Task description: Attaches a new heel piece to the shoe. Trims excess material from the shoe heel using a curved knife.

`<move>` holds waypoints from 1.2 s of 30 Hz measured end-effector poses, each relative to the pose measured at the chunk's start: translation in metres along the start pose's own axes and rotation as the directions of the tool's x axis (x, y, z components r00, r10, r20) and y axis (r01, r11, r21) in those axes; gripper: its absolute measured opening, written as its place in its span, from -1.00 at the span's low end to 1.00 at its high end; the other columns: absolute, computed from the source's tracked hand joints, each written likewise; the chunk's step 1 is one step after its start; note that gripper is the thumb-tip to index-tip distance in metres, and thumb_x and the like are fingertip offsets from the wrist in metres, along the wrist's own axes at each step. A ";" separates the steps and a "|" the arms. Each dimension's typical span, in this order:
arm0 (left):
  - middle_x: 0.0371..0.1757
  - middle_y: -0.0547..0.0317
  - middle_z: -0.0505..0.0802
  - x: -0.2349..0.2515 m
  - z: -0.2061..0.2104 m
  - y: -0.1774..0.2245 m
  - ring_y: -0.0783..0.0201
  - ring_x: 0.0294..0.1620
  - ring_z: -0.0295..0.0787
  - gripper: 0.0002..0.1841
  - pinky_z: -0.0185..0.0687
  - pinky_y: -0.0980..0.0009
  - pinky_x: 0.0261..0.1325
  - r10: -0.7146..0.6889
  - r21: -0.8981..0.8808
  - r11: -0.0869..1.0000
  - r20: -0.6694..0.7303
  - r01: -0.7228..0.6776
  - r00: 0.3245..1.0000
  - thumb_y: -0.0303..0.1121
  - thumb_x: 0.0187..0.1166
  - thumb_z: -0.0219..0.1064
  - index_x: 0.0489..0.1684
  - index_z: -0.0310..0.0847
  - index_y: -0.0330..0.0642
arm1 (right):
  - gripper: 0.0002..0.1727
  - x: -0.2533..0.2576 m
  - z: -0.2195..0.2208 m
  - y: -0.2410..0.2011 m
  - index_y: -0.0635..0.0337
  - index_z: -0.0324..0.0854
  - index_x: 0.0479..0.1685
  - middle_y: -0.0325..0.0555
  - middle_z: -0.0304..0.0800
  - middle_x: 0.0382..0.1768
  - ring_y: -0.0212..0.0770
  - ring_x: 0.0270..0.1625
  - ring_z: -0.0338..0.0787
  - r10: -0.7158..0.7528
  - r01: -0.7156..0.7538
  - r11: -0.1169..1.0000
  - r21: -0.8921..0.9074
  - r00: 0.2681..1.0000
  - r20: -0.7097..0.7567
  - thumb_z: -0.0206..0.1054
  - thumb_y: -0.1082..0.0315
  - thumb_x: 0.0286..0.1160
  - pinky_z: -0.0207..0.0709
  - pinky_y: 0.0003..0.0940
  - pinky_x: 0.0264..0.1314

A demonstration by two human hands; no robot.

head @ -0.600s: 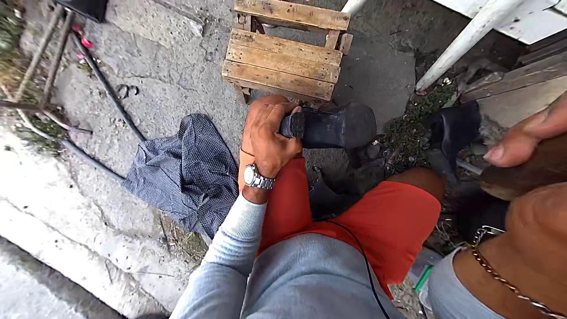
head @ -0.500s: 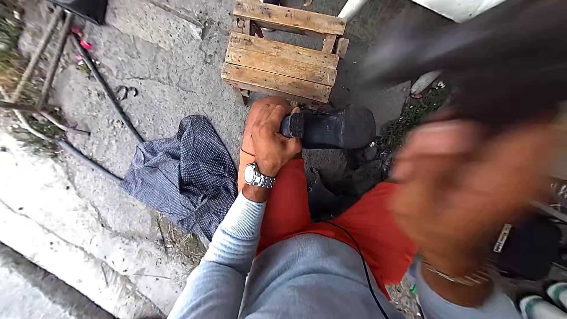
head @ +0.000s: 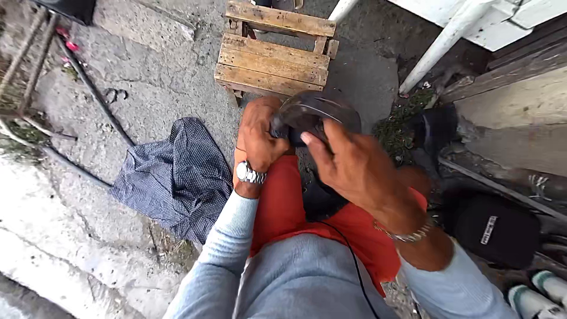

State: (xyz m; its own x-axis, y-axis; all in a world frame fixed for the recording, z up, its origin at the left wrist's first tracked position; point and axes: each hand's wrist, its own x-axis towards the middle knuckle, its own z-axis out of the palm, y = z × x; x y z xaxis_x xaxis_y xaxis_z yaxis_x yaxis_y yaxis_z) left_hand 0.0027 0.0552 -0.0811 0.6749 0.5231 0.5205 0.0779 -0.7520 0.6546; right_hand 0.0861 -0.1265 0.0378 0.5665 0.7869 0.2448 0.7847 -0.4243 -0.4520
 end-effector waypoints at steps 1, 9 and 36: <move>-0.13 -0.07 0.88 0.003 0.002 -0.001 0.08 0.01 0.85 -0.68 0.75 0.08 0.14 0.013 0.034 0.999 -0.003 -0.013 1.000 -0.24 0.16 0.54 -0.26 0.74 -0.30 | -0.59 0.008 -0.015 0.001 0.14 0.64 0.02 -0.10 0.66 -0.52 -0.08 -0.59 0.69 -0.004 0.006 0.999 -0.043 0.998 0.056 0.15 -0.04 0.77 0.47 -0.09 -0.66; -0.13 0.01 0.90 0.002 -0.004 0.003 0.17 0.01 0.86 -0.74 0.77 0.15 0.15 -0.010 -0.003 1.000 -0.019 0.010 1.000 -0.22 0.42 0.43 -0.22 0.79 -0.26 | -0.62 0.009 -0.028 -0.010 0.31 0.50 0.13 -0.12 0.63 -0.50 -0.19 -0.58 0.66 0.090 -0.069 0.991 0.118 0.980 -0.178 0.16 0.11 0.79 0.54 -0.19 -0.63; -0.17 -0.04 0.88 0.013 0.033 0.046 -0.11 0.00 0.83 -0.65 0.68 0.00 -0.02 -0.033 0.476 0.878 0.154 -0.045 0.988 -0.11 0.12 0.49 -0.27 0.75 -0.20 | -0.62 -0.025 -0.025 0.064 0.03 0.53 -0.09 -0.18 0.51 -0.67 -0.22 -0.84 0.43 0.319 -0.363 0.841 0.400 0.932 0.175 0.06 -0.08 0.83 0.36 -0.28 -0.88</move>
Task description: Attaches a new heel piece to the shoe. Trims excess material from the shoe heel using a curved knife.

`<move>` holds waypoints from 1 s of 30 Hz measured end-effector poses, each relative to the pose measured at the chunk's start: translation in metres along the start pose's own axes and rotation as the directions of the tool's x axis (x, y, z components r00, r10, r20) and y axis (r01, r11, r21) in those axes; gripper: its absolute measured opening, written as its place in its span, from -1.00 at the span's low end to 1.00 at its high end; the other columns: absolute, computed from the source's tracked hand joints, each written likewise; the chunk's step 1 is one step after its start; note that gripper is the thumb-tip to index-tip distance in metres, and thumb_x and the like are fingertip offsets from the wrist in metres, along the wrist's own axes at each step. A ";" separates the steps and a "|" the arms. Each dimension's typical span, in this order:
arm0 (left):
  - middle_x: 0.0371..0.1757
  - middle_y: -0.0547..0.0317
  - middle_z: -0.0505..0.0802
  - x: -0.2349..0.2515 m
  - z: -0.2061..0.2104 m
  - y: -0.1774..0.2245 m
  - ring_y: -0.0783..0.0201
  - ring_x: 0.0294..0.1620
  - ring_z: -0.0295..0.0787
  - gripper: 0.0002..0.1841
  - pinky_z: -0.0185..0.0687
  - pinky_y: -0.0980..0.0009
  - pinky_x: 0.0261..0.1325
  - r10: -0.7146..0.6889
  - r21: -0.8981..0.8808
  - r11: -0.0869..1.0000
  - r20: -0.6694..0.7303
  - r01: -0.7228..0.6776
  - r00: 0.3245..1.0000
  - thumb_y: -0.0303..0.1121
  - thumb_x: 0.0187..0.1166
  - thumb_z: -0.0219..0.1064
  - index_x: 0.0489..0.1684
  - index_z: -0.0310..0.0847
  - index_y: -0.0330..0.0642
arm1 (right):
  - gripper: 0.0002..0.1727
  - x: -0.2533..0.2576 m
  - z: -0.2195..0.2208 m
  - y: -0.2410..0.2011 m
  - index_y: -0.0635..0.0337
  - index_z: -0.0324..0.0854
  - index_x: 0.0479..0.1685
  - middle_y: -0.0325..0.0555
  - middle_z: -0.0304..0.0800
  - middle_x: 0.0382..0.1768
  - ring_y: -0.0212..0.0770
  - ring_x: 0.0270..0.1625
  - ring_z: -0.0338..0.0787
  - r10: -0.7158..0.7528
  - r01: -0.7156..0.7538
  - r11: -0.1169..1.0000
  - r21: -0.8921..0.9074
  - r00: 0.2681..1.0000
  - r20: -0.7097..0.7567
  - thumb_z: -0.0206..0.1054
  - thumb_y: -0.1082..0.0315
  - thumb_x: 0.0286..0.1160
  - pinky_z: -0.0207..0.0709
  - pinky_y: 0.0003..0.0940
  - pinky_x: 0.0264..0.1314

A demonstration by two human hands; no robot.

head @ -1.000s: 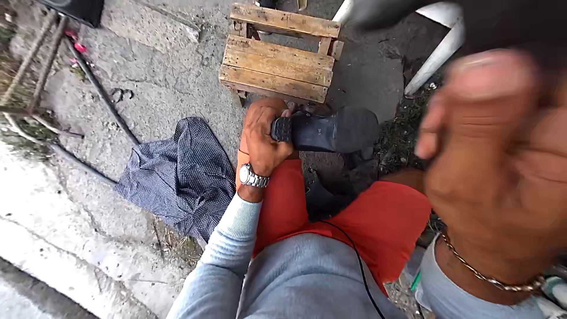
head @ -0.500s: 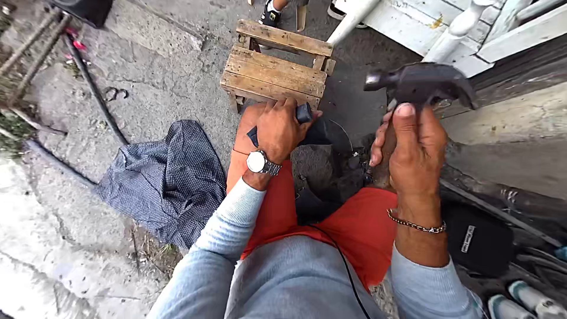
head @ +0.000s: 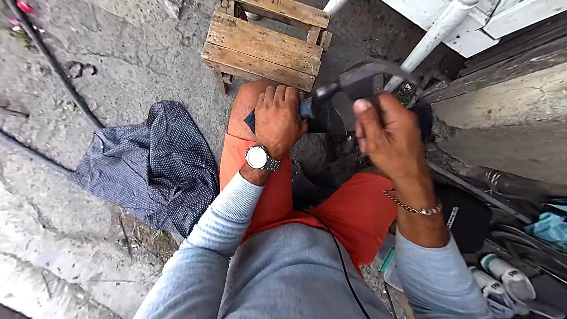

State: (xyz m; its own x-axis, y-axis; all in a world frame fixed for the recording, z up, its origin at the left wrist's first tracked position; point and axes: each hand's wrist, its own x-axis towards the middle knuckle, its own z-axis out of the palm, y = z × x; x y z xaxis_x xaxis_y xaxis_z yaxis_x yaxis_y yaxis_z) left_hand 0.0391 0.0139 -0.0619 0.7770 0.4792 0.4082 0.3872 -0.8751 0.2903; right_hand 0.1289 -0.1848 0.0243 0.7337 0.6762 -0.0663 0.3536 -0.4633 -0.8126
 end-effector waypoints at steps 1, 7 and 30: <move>-0.16 -0.03 0.89 0.000 0.000 -0.001 -0.10 0.00 0.84 -0.66 0.68 0.01 -0.02 0.002 -0.002 1.000 -0.014 -0.002 1.000 -0.11 0.16 0.47 -0.28 0.76 -0.19 | -0.64 -0.001 -0.011 -0.010 0.04 0.54 -0.03 -0.20 0.53 -0.64 -0.24 -0.80 0.46 -0.039 0.036 0.997 -0.066 0.998 -0.056 0.07 -0.05 0.83 0.38 -0.28 -0.86; -0.16 -0.05 0.87 0.000 0.001 -0.009 -0.11 0.00 0.83 -0.70 0.68 -0.01 0.00 0.007 -0.054 0.998 -0.011 -0.008 1.000 -0.15 0.24 0.44 -0.26 0.75 -0.20 | -0.58 -0.005 0.017 -0.031 0.25 0.39 0.38 -0.16 0.61 -0.48 -0.23 -0.60 0.63 -0.148 0.087 0.963 -0.255 0.962 -0.231 0.06 0.08 0.86 0.57 -0.18 -0.65; -0.10 -0.02 0.91 0.001 0.004 -0.025 0.00 0.10 0.85 -0.66 0.71 0.07 0.19 -0.018 -0.165 0.986 -0.057 0.009 0.998 -0.14 0.22 0.46 -0.22 0.80 -0.22 | -0.62 0.009 0.033 -0.039 0.18 0.50 0.13 -0.17 0.56 -0.60 -0.19 -0.67 0.60 -0.142 0.089 0.941 -0.328 0.980 -0.142 0.12 0.02 0.80 0.46 -0.15 -0.72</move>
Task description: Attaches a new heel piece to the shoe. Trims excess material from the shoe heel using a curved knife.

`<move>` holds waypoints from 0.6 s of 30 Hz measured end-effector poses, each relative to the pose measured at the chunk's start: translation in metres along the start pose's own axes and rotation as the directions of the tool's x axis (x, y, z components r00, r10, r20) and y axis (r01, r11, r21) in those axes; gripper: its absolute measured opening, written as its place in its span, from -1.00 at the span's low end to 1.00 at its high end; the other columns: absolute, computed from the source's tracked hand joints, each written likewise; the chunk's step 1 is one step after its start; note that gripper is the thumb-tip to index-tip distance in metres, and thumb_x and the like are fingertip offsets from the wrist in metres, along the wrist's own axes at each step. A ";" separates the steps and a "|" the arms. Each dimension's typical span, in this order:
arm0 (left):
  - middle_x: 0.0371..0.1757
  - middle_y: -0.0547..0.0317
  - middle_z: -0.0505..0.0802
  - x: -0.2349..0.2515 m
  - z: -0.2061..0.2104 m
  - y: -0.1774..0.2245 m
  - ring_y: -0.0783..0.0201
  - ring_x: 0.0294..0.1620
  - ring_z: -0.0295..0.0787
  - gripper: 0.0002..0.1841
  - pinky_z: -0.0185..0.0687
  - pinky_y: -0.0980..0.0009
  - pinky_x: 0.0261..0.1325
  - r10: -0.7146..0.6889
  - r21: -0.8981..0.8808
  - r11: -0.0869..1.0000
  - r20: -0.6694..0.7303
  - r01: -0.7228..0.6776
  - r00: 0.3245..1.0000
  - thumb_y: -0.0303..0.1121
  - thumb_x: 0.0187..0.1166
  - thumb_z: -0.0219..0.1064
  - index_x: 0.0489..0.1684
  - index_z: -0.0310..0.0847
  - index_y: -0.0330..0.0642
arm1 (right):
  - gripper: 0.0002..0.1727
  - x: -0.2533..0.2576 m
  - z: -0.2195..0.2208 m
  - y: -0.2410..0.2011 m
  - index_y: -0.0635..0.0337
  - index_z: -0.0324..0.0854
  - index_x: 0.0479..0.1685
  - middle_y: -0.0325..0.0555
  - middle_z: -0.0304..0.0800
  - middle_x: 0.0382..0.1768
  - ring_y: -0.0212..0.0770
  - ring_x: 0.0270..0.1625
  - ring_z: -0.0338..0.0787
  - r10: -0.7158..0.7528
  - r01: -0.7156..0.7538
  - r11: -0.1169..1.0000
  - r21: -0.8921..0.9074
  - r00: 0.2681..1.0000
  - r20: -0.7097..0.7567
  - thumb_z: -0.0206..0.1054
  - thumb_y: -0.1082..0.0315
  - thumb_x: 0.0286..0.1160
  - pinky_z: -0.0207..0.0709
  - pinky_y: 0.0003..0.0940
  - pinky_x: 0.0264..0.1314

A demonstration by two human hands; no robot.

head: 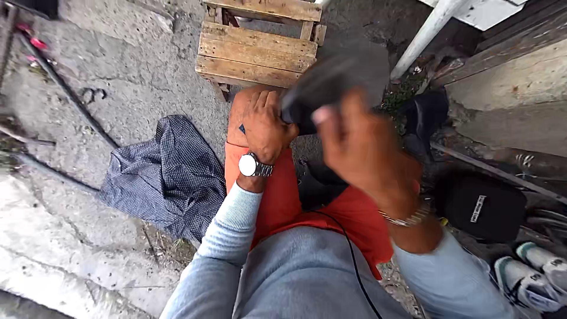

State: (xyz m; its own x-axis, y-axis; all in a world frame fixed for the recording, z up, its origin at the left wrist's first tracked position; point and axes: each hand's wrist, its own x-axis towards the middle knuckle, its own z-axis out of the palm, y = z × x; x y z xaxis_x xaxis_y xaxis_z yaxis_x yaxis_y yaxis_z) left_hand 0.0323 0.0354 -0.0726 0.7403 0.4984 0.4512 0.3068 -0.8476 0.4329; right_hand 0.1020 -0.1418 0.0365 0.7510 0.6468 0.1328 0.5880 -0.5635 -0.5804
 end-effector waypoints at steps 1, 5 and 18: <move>-0.07 -0.03 0.91 0.000 0.002 -0.001 -0.01 0.15 0.85 -0.64 0.69 0.05 0.25 -0.012 0.001 1.000 0.021 0.012 1.000 -0.12 0.16 0.51 -0.22 0.80 -0.20 | -0.61 -0.002 0.010 0.001 0.17 0.53 0.08 -0.16 0.55 -0.60 -0.16 -0.65 0.60 -0.020 0.022 0.999 -0.044 0.999 0.045 0.14 -0.01 0.79 0.44 -0.15 -0.68; -0.38 0.10 0.84 0.017 -0.003 0.001 0.12 -0.23 0.82 -0.76 0.66 0.07 -0.11 -0.067 -0.004 0.998 0.027 0.067 0.997 -0.13 0.28 0.42 -0.43 0.76 -0.13 | -0.67 -0.003 -0.026 0.005 0.10 0.62 0.06 -0.19 0.59 -0.54 -0.24 -0.61 0.59 -0.055 0.055 0.998 0.017 0.998 -0.028 0.23 0.02 0.76 0.43 -0.19 -0.66; -0.49 0.12 0.78 0.022 -0.005 0.007 0.13 -0.40 0.77 -0.81 0.60 0.04 -0.31 -0.148 0.012 0.989 0.037 0.147 0.988 -0.21 0.18 0.41 -0.57 0.65 -0.14 | -0.71 -0.005 -0.017 0.011 0.11 0.58 -0.02 -0.19 0.54 -0.58 -0.25 -0.65 0.55 0.009 0.005 0.994 0.109 0.992 -0.124 0.19 0.06 0.79 0.41 -0.22 -0.71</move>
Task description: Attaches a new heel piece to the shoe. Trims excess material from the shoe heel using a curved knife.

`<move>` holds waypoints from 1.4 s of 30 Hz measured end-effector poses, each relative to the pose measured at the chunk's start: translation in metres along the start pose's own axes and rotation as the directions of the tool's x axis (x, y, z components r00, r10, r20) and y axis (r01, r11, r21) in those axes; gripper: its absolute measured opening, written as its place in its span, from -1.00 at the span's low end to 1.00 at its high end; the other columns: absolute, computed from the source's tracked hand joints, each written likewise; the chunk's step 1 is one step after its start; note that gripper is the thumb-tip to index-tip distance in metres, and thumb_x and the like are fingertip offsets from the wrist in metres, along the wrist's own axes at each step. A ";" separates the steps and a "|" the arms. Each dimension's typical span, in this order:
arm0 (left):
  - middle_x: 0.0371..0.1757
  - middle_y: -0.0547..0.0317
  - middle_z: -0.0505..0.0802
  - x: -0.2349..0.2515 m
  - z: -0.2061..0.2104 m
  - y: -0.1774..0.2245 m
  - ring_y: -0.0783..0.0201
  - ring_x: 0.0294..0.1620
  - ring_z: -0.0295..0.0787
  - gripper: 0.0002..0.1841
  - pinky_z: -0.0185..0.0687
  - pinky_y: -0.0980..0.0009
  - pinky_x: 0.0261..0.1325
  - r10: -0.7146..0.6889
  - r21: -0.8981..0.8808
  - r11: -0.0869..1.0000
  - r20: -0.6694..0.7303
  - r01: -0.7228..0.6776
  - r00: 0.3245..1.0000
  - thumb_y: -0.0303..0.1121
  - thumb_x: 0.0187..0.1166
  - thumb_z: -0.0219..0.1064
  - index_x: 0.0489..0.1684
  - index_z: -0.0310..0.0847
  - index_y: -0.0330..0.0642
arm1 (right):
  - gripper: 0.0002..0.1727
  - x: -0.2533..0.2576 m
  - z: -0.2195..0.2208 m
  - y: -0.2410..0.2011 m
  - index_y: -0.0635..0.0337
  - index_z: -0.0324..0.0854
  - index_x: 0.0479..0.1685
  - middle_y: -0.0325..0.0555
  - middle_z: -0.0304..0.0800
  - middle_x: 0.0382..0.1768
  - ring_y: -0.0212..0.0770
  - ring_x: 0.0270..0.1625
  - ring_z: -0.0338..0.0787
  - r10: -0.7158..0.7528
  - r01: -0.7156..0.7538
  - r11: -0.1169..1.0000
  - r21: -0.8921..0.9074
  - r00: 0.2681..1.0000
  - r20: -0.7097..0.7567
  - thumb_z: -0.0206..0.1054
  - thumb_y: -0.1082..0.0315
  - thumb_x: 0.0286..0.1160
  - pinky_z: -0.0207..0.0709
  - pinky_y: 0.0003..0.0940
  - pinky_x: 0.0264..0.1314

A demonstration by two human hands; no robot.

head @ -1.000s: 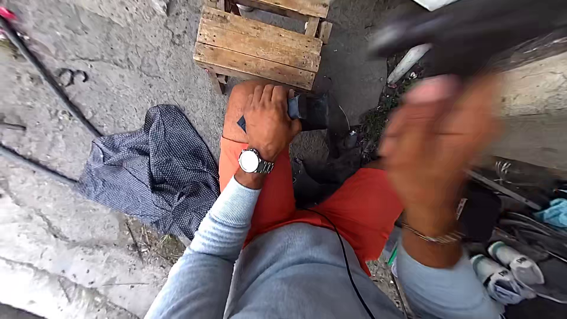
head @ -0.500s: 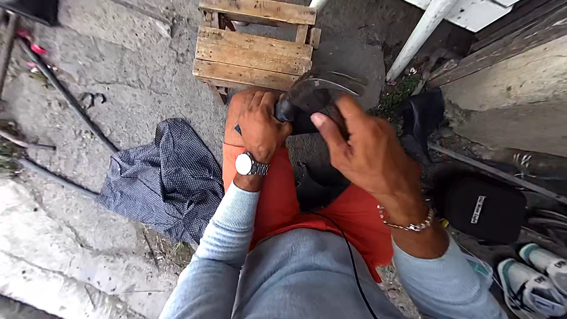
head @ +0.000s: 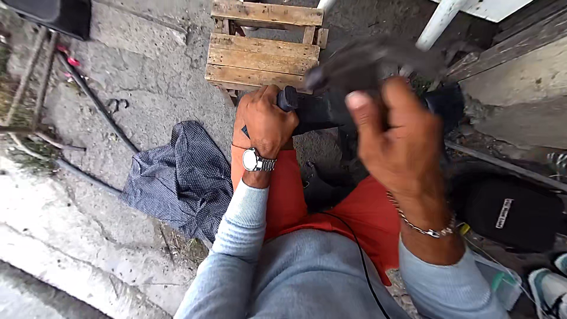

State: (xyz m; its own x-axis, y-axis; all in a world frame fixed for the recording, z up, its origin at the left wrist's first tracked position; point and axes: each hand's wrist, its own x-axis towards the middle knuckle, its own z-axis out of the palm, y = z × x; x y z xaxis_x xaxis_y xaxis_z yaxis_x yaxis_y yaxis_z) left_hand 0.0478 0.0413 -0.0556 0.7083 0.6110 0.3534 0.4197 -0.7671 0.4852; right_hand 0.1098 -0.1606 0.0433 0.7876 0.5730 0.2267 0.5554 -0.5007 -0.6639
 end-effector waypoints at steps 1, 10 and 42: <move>-0.52 0.15 0.76 0.000 -0.003 0.001 0.16 -0.42 0.75 -0.82 0.58 0.05 -0.33 -0.018 -0.022 1.000 0.005 0.018 1.000 -0.22 0.21 0.39 -0.59 0.64 -0.12 | -0.74 0.001 -0.011 -0.004 0.16 0.55 0.02 -0.22 0.56 -0.54 -0.32 -0.63 0.58 -0.021 0.026 0.998 0.056 0.996 -0.085 0.18 0.14 0.81 0.46 -0.30 -0.69; -0.57 0.17 0.74 0.001 -0.005 0.001 0.18 -0.48 0.72 -0.82 0.55 0.04 -0.39 -0.052 -0.020 0.998 -0.004 0.052 0.999 -0.22 0.22 0.41 -0.61 0.62 -0.11 | -0.68 0.003 0.012 -0.003 0.10 0.56 -0.07 -0.18 0.53 -0.58 -0.22 -0.64 0.57 0.011 -0.013 0.999 0.030 0.996 0.088 0.17 0.01 0.80 0.42 -0.19 -0.69; -0.09 -0.02 0.92 -0.024 -0.017 -0.021 0.24 0.02 0.89 -0.76 0.82 0.23 0.17 0.075 -0.515 0.847 -0.136 -0.136 0.988 -0.42 0.32 0.42 -0.13 0.77 -0.36 | -0.59 -0.026 0.036 -0.016 0.23 0.57 -0.02 -0.10 0.60 -0.59 -0.12 -0.63 0.64 -0.080 0.086 0.995 -0.048 0.991 0.108 0.17 0.00 0.77 0.49 -0.09 -0.66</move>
State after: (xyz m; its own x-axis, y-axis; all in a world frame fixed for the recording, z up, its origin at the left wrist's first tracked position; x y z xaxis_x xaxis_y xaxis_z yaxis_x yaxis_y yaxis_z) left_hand 0.0118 0.0460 -0.0607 0.6539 0.5723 0.4948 -0.0330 -0.6318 0.7744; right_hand 0.0707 -0.1444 0.0226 0.7070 0.6782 0.2006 0.6329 -0.4802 -0.6073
